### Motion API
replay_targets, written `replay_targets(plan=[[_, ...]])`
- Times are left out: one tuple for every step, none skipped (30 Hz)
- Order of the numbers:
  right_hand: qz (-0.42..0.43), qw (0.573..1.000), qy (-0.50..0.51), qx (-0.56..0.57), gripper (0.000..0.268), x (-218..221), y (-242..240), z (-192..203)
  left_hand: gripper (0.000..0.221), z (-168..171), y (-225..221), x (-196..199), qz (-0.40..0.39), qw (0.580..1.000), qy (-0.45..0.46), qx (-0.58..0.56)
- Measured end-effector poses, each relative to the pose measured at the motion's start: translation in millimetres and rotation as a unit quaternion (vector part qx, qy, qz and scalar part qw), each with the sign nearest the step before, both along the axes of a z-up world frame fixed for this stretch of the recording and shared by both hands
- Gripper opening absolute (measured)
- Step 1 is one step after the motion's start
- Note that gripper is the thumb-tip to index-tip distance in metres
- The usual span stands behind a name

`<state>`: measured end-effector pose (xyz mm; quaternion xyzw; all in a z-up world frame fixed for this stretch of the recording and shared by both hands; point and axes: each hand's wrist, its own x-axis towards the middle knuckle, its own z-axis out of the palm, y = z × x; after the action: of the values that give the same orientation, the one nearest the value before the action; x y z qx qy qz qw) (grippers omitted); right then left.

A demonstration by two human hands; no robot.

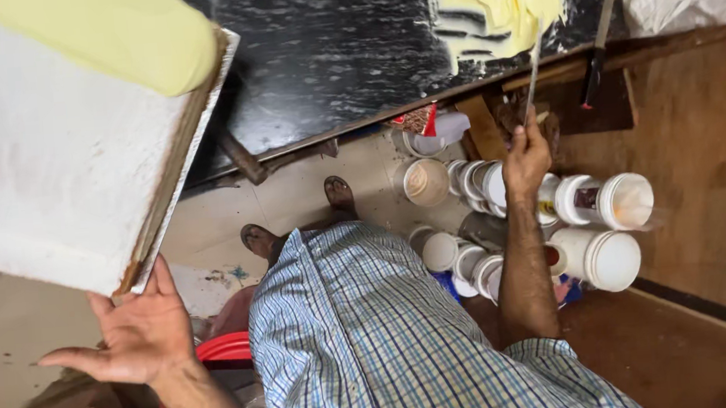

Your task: The person frosts a cake by spreading a pale yellow cream across its top surface with a long palette knife.

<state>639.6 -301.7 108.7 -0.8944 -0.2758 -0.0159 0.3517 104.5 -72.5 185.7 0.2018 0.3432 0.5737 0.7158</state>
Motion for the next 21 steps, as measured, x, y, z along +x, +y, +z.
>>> replay_targets(plan=[[-0.028, 0.998, 0.038, -0.035, 0.041, 0.4, -7.1, -2.8, 0.121, -0.2, -0.4, 1.0, -0.005, 1.000, 0.005, 0.000], [-0.055, 0.993, 0.077, -0.069, 0.041, -2.4, -12.3, -3.3, 0.120, -0.5, 0.5, 1.1, -0.006, 1.000, 0.001, -0.005], [-0.058, 0.993, 0.081, -0.069, 0.041, -7.7, -16.3, -1.6, 0.120, -0.3, 1.0, 1.5, -0.006, 1.000, -0.005, -0.009], [-0.021, 0.989, 0.103, -0.106, 0.043, -16.3, -20.5, 1.0, 0.120, 1.5, 1.3, 0.8, -0.009, 1.000, 0.000, -0.009], [0.018, 0.982, 0.122, -0.142, 0.045, -18.5, -20.4, 3.6, 0.120, 3.3, 1.3, 2.3, -0.009, 1.000, 0.012, -0.011], [0.017, 0.982, 0.124, -0.140, 0.045, -14.8, -17.9, 5.1, 0.121, 4.7, 1.9, 5.5, -0.009, 1.000, 0.024, -0.013], [0.030, 0.987, 0.120, -0.106, 0.044, -9.7, -19.4, 6.6, 0.121, 6.4, 1.6, 8.5, -0.012, 0.999, 0.027, -0.014], [0.042, 0.990, 0.115, -0.071, 0.042, -3.9, -21.9, 6.1, 0.121, 8.8, 1.8, 10.3, -0.024, 0.997, 0.067, 0.003], [0.041, 0.990, 0.117, -0.072, 0.042, 4.0, -22.8, 3.0, 0.122, 10.2, 1.8, 12.4, -0.036, 0.993, 0.107, 0.021], [0.040, 0.993, 0.095, -0.059, 0.042, 12.8, -22.8, -1.8, 0.122, 11.0, 1.7, 13.6, -0.038, 0.993, 0.109, 0.020], [0.042, 0.996, 0.071, -0.044, 0.042, 24.5, -20.9, -6.7, 0.121, 10.8, 1.4, 14.8, -0.039, 0.993, 0.109, 0.022], [0.043, 0.996, 0.071, -0.044, 0.042, 32.1, -16.9, -14.1, 0.121, 10.0, 1.3, 14.0, -0.041, 0.993, 0.109, 0.024], [0.112, 0.991, -0.007, -0.074, 0.039, 38.2, -9.4, -22.5, 0.121, 6.7, 0.1, 13.6, -0.036, 0.993, 0.108, 0.024], [0.181, 0.975, -0.083, -0.103, 0.036, 41.2, -4.5, -26.8, 0.117, 2.2, 0.2, 11.7, -0.020, 0.999, 0.049, -0.002], [0.190, 0.973, -0.084, -0.101, 0.036, 41.1, 3.9, -29.3, 0.116, -2.3, -1.6, 8.5, -0.005, 1.000, 0.018, -0.013], [0.109, 0.982, 0.152, -0.024, 0.043, 34.4, 14.8, -31.3, 0.114, -7.2, -3.7, 4.4, 0.011, 1.000, -0.012, -0.024], [0.033, 0.922, 0.384, 0.046, 0.050, 28.1, 28.3, -30.4, 0.104, -14.5, -4.2, 1.4, 0.005, 0.999, -0.026, -0.030], [0.048, 0.921, 0.385, 0.042, 0.050, 21.1, 38.6, -24.9, 0.100, -20.6, -5.3, -2.4, 0.010, 0.999, -0.033, -0.032], [0.057, 0.859, 0.497, 0.109, 0.046, 12.3, 48.7, -18.5, 0.095, -24.5, -7.5, -6.0, 0.018, 0.999, -0.039, -0.032], [0.062, 0.779, 0.601, 0.169, 0.042, 2.5, 58.0, -11.0, 0.080, -29.9, -6.5, -4.2, 0.031, 0.993, -0.091, -0.069], [0.080, 0.776, 0.606, 0.159, 0.042, -7.1, 68.3, -3.3, 0.074, -27.9, -8.0, -6.2, 0.046, 0.988, -0.119, -0.083]])
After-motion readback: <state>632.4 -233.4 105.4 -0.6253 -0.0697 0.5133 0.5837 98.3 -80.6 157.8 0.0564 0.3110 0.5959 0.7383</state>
